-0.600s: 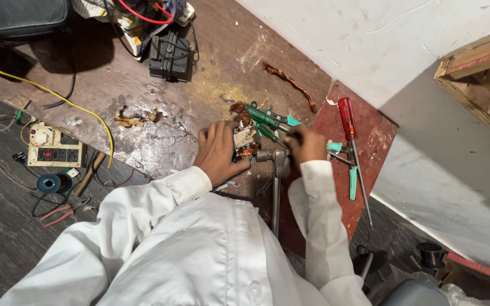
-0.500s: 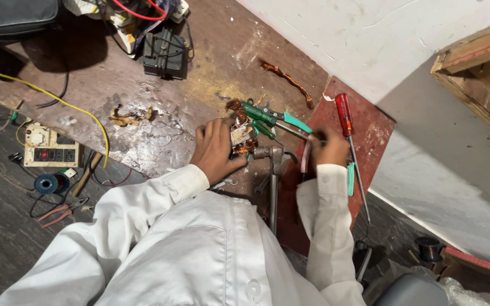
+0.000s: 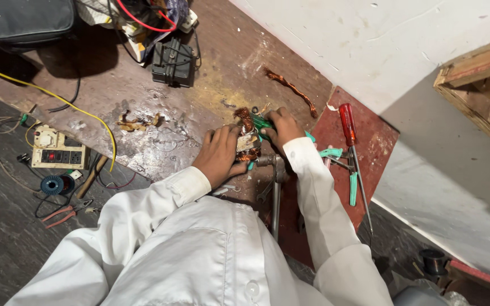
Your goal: The person uses a screwdriver and pliers to remove and manipulate copper wire from a cylindrical electrical component on a workbench. They repeatedly cut, pull, and adjust the wire while handling the component with both hands.
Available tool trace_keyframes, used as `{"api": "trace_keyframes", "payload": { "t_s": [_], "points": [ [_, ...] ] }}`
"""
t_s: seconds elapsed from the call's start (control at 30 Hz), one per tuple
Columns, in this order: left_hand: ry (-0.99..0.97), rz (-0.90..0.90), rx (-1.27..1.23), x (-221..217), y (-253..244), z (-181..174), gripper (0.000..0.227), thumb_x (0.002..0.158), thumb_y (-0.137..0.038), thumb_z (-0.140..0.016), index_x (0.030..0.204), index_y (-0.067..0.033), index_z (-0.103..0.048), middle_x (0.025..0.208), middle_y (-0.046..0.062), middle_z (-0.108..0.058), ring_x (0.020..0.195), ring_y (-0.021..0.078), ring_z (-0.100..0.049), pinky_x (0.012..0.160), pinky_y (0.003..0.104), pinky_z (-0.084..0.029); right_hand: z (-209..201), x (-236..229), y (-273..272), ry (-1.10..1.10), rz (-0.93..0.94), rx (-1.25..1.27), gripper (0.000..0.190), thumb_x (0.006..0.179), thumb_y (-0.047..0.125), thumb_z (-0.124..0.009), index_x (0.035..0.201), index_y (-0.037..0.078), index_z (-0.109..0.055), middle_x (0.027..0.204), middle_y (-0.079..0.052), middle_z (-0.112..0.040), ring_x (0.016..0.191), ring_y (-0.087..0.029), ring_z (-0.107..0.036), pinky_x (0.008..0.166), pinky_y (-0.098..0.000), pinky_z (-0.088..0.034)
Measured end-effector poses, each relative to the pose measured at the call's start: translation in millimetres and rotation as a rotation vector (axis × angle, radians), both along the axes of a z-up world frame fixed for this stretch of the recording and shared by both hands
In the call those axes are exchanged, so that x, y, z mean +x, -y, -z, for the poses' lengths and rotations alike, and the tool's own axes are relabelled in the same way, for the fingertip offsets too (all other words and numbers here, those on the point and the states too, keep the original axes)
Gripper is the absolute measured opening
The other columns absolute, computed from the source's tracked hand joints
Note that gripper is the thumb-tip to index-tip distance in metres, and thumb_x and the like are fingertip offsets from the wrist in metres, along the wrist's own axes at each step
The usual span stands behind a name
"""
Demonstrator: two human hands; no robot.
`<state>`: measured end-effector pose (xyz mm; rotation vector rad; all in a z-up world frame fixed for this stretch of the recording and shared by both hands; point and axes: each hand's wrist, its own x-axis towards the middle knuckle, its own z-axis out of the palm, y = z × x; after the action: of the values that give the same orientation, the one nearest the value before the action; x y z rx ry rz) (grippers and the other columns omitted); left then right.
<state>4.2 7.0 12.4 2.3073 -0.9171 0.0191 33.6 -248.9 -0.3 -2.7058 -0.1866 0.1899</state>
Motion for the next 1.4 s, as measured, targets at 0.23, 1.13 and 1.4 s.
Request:
{"api": "trace_keyframes", "payload": {
  "t_s": [0.23, 1.13, 1.4],
  "points": [
    [-0.04, 0.007, 0.046, 3.7, 1.2, 2.5, 0.094, 0.077, -0.047, -0.078, 0.138, 0.0122, -0.038, 0.131, 0.026, -0.046, 0.124, 0.0407, -0.045, 0.103, 0.055, -0.034, -35.8, 15.2, 0.0, 0.026, 0.077, -0.086, 0.028, 0.101, 0.017, -0.064, 0.113, -0.005, -0.053, 0.096, -0.027, -0.065, 0.084, -0.041, -0.069, 0.077, -0.0501, -0.056],
    [0.039, 0.031, 0.118, 7.7, -2.1, 7.7, 0.093, 0.079, -0.059, -0.074, 0.132, 0.0124, -0.046, 0.124, 0.025, -0.052, 0.119, 0.037, -0.05, 0.1, 0.049, -0.039, -177.4, 34.7, -40.1, 0.971, 0.453, 1.399, 0.045, 0.105, 0.02, -0.036, 0.142, -0.003, -0.046, 0.079, -0.009, -0.049, 0.048, -0.014, -0.039, 0.036, -0.0301, -0.033],
    [0.048, 0.045, 0.121, 8.6, -2.5, 5.0, 0.098, 0.076, -0.06, -0.075, 0.132, 0.0144, -0.046, 0.126, 0.027, -0.051, 0.121, 0.0378, -0.049, 0.102, 0.05, -0.038, -161.7, 31.3, -44.9, 1.001, 0.458, 1.346, 0.04, 0.107, 0.019, -0.038, 0.141, -0.002, -0.046, 0.081, -0.009, -0.051, 0.05, -0.013, -0.041, 0.038, -0.029, -0.035]
  ]
}}
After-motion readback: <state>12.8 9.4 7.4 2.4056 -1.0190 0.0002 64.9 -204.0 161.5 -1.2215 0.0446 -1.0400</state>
